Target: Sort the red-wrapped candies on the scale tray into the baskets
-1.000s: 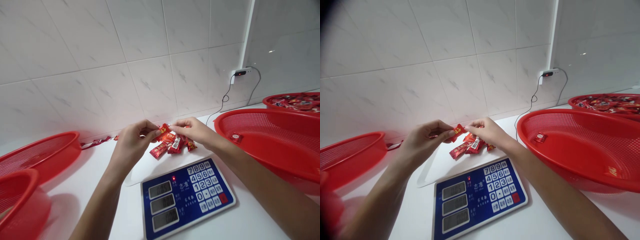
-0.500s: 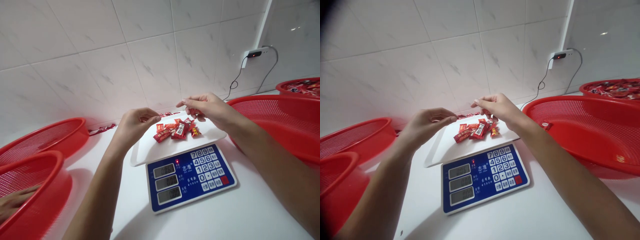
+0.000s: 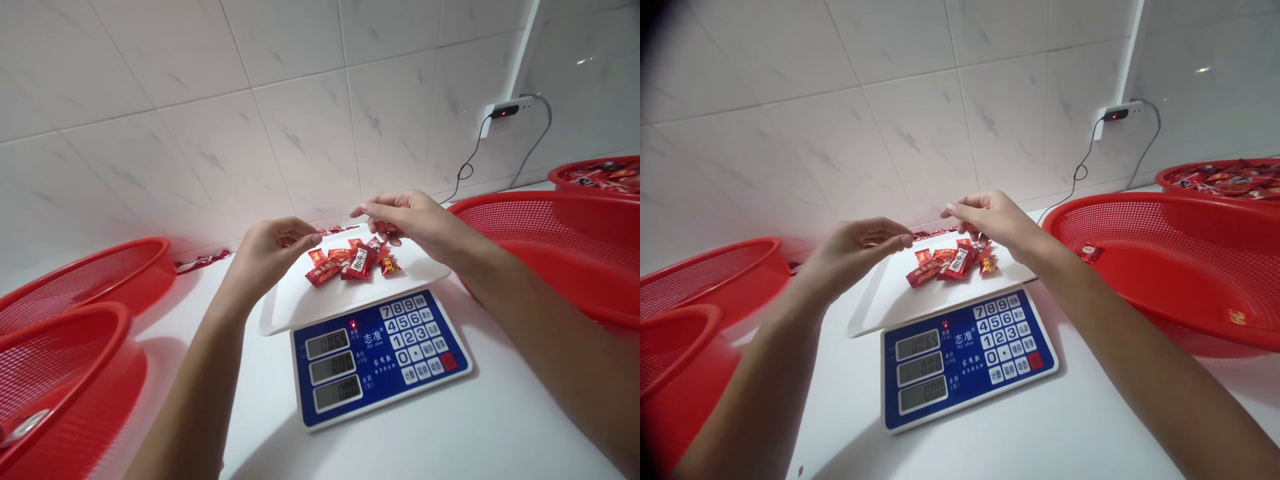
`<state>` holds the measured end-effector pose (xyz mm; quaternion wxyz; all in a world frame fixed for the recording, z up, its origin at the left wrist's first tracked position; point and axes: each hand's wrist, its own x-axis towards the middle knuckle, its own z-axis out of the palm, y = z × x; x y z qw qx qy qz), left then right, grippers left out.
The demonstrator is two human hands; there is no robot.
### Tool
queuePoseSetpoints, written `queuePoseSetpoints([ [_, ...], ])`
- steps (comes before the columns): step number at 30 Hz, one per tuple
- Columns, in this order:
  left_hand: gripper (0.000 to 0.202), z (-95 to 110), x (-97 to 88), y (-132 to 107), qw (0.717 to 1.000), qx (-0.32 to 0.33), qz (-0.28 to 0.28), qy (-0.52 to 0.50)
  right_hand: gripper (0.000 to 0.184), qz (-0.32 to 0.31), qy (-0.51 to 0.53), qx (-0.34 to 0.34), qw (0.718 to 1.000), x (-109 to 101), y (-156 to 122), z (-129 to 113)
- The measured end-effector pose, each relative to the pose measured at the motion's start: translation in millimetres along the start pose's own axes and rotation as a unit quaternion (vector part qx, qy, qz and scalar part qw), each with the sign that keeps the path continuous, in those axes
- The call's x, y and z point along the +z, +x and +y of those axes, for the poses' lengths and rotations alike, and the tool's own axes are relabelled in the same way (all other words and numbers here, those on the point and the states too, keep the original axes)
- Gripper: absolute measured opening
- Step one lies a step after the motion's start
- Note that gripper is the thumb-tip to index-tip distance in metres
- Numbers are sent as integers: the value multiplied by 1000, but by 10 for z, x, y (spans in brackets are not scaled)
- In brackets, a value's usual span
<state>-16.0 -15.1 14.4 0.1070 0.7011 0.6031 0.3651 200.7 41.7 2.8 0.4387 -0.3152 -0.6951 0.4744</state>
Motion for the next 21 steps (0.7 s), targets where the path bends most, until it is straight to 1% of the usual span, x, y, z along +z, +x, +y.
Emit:
queuePoseSetpoints([
  [6, 24, 31, -9, -2, 1000, 2, 1, 3, 20, 18, -1, 7, 1000, -32, -26, -56],
  [8, 27, 27, 5, -2, 1000, 10, -7, -9, 20, 40, 8, -4, 999, -49, -21, -72],
  [10, 33, 7, 48, 6, 999, 25, -13, -28, 23, 71, 1, -20, 997, -76, -7, -78],
  [11, 39, -5, 81, 17, 999, 31, -17, -30, 24, 84, -29, -20, 996, -93, 3, -78],
  [12, 47, -16, 119, 34, 999, 33, -28, -22, 24, 92, -84, -13, 992, -114, 12, -74],
  [13, 57, -25, 160, 58, 998, 30, -48, -4, 24, 93, -160, -1, 983, -135, 20, -69],
  [15, 77, -27, 234, 126, 994, 14, -105, 38, 24, 78, -312, 33, 946, -178, 30, -59],
  [16, 84, -21, 261, 167, 990, 4, -129, 55, 25, 69, -362, 46, 929, -198, 30, -55],
  [17, 90, -12, 277, 209, 988, -5, -143, 65, 27, 63, -390, 53, 917, -214, 28, -54],
  [18, 93, -2, 284, 250, 987, -11, -145, 71, 29, 61, -401, 57, 912, -229, 23, -57],
  [21, 97, 2, 277, 327, 988, -13, -128, 87, 31, 69, -419, 48, 904, -264, 3, -79],
])
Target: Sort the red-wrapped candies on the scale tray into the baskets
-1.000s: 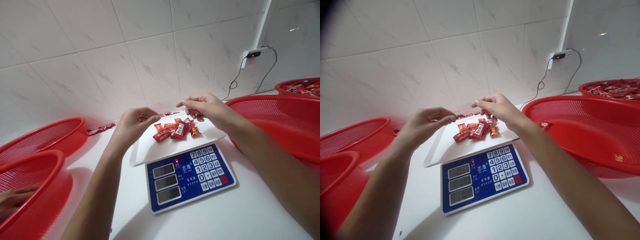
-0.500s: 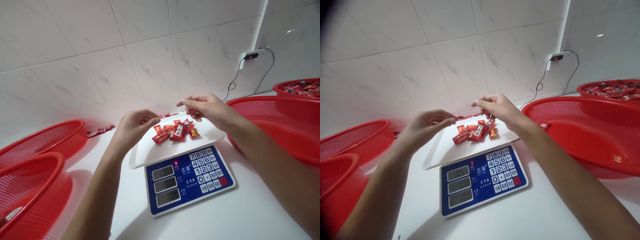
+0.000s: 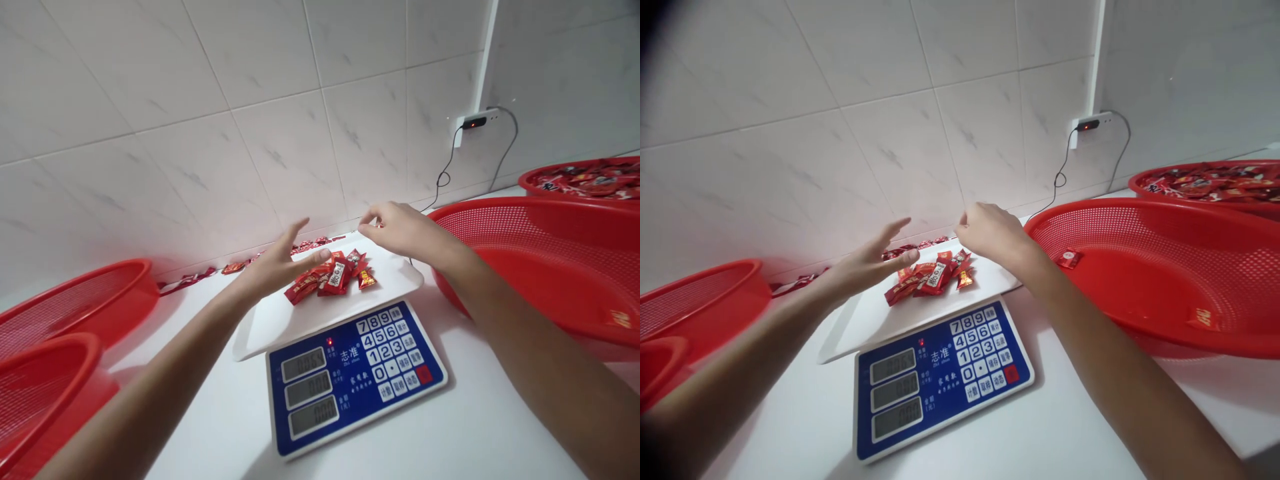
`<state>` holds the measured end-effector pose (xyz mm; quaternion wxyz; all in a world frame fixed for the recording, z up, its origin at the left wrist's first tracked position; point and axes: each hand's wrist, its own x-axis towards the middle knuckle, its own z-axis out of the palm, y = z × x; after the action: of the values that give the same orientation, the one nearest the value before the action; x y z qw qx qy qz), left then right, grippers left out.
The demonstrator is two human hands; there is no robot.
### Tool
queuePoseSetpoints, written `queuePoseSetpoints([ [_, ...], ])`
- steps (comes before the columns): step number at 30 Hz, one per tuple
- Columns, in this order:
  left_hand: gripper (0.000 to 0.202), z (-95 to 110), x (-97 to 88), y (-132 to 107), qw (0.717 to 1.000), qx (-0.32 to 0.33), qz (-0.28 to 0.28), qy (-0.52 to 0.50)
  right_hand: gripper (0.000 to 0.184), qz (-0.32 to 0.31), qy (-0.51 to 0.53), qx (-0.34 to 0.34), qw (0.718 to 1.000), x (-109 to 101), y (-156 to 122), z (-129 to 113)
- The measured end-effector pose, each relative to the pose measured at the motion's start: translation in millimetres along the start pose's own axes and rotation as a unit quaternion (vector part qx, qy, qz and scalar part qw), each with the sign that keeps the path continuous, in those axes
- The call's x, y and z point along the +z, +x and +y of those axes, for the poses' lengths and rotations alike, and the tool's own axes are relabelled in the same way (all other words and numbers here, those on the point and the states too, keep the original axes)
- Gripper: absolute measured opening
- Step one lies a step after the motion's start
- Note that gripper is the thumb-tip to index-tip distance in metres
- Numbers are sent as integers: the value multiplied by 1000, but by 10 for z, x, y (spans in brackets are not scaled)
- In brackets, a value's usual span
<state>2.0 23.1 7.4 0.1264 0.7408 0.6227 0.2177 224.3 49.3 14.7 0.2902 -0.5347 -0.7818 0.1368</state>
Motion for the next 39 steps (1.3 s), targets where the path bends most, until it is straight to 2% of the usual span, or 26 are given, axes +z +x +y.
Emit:
queuePoseSetpoints([
  [4, 103, -90, 63, -7, 997, 15, -31, 76, 35, -31, -52, -19, 998, -58, -25, -6],
  [9, 105, -98, 259, 6, 989, -28, -92, 113, 34, -104, -135, -27, 985, -83, -79, -53],
  [11, 92, -35, 333, 34, 990, -13, -88, 108, 33, -139, -160, -33, 977, -82, -98, -75],
  [14, 56, 39, 430, 63, 991, 42, -56, 113, 37, -181, -169, -44, 968, -90, -109, -98],
  [18, 41, 20, 500, 29, 990, 67, -8, 121, 29, -186, -168, -56, 966, -111, -106, -97],
  [23, 41, -26, 489, -59, 986, 66, 36, 151, 34, -155, -156, -48, 974, -126, -100, -53],
  [26, 40, -24, 475, -77, 981, 74, 45, 175, 35, -139, -166, -45, 975, -143, -106, -31],
  [29, 36, -7, 428, -72, 981, 76, 57, 170, 27, -148, -172, -46, 973, -167, -118, -29],
  [33, 36, 40, 284, -32, 986, 46, 74, 140, 17, -166, -166, -48, 971, -173, -118, -41],
  [36, 35, 71, 186, 31, 988, 43, 65, 136, 20, -173, -152, -58, 971, -165, -107, -48],
  [39, 34, 83, 143, 95, 989, 47, 28, 135, 24, -180, -147, -56, 971, -179, -110, -59],
])
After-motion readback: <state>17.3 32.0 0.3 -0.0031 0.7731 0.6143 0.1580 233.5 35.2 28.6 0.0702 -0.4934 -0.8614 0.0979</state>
